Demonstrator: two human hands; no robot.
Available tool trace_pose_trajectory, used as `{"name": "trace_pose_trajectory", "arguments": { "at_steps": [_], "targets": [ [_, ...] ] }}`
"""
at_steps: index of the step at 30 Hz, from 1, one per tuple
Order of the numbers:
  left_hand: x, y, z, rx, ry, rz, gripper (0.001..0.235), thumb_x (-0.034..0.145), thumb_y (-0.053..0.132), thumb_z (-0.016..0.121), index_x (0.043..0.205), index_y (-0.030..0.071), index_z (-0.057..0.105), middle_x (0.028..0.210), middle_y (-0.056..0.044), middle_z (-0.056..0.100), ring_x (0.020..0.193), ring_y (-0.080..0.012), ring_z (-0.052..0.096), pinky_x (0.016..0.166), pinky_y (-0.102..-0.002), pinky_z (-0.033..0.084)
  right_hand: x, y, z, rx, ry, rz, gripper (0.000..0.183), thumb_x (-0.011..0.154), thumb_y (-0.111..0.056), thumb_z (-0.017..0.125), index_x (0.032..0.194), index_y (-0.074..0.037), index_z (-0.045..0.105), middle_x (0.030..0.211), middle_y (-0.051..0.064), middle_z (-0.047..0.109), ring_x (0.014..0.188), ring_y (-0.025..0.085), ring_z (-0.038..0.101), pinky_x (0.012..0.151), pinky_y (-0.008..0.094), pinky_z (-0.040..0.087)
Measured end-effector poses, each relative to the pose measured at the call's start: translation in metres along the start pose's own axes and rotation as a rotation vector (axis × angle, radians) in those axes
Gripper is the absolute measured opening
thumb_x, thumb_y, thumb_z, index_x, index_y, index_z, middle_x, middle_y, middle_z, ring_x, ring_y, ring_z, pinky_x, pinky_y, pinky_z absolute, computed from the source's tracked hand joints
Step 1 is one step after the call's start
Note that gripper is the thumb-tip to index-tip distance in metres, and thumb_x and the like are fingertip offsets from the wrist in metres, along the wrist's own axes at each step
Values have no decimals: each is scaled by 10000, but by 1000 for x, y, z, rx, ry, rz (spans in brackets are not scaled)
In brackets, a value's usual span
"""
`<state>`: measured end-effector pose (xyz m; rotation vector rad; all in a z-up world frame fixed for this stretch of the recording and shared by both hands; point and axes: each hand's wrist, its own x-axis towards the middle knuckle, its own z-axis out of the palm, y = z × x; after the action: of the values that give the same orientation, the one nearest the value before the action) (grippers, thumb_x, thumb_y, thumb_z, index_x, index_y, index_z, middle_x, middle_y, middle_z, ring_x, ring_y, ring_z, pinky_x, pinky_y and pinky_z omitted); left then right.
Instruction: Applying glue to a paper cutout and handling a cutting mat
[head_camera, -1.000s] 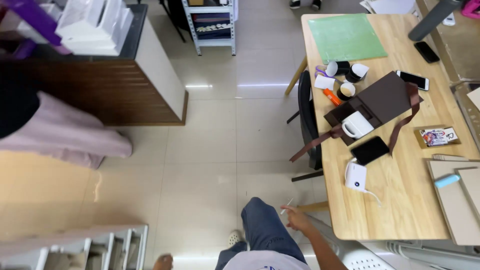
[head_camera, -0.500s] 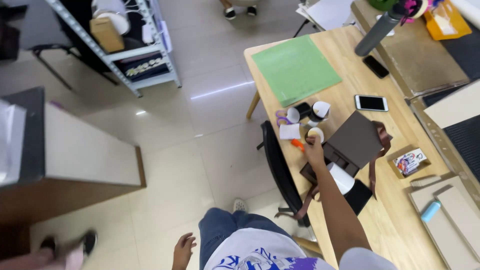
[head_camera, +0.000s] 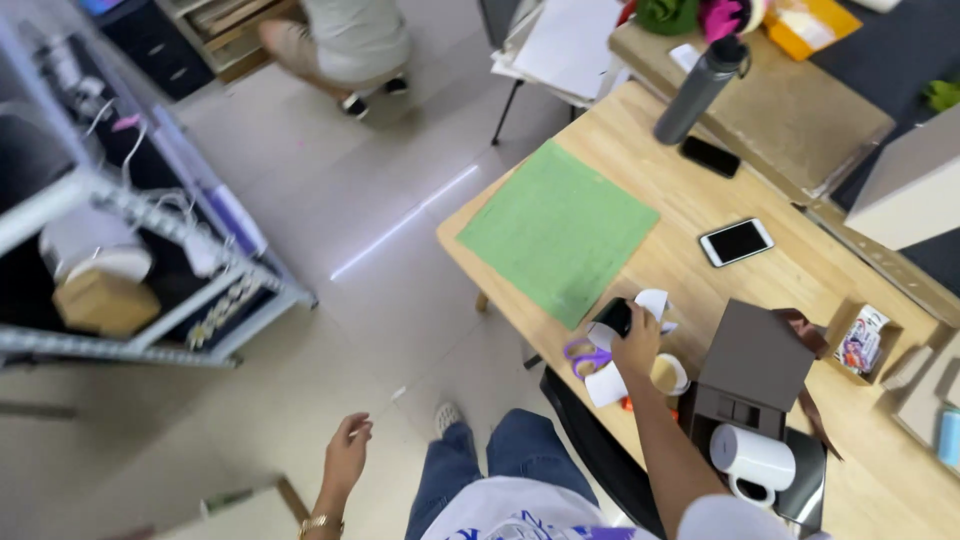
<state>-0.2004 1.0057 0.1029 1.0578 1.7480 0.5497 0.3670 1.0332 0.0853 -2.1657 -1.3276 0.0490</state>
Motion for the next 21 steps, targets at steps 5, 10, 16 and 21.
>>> {"name": "trace_pose_trajectory", "arguments": {
  "at_steps": [5, 10, 16, 21],
  "targets": [
    [144, 108, 63, 335, -303, 174, 381, 958, 287, 602, 1326, 190, 629, 1272, -64, 700, 1097, -239, 714, 998, -356, 508, -7, -56, -58, 493, 151, 484, 697, 800, 50, 659, 1444, -106, 440, 1381, 194, 512, 1260, 365, 557, 973, 487, 497],
    [226, 204, 162, 485, -428, 303, 593, 952, 394, 619, 1474, 157, 465, 1427, -85, 487, 1079, -270, 640, 1033, -433, 466, -6, -33, -74, 534, 505, 635, 681, 854, -7, 721, 1454, -22, 398, 1430, 205, 462, 1295, 340, 525, 1044, 425, 474],
    [251, 290, 204, 615, -289, 418, 761, 909, 362, 725, 1526, 88, 373, 1502, -204, 406, 1385, -436, 466, 1093, -614, 476, -39, 1, -50, 103, 526, 684, 853, 698, -159, 892, 1424, 0, 473, 1229, 245, 506, 1204, 468, 497, 1096, 540, 367],
    [285, 302, 222, 864, -299, 428, 936, 760, 400, 858, 1517, 166, 361, 1422, -136, 449, 1347, -380, 470, 1064, -556, 464, -69, -14, -41, -103, 530, 960, 913, 662, -268, 881, 1442, -118, 431, 1382, 222, 414, 1321, 507, 412, 1140, 573, 244]
  ]
}}
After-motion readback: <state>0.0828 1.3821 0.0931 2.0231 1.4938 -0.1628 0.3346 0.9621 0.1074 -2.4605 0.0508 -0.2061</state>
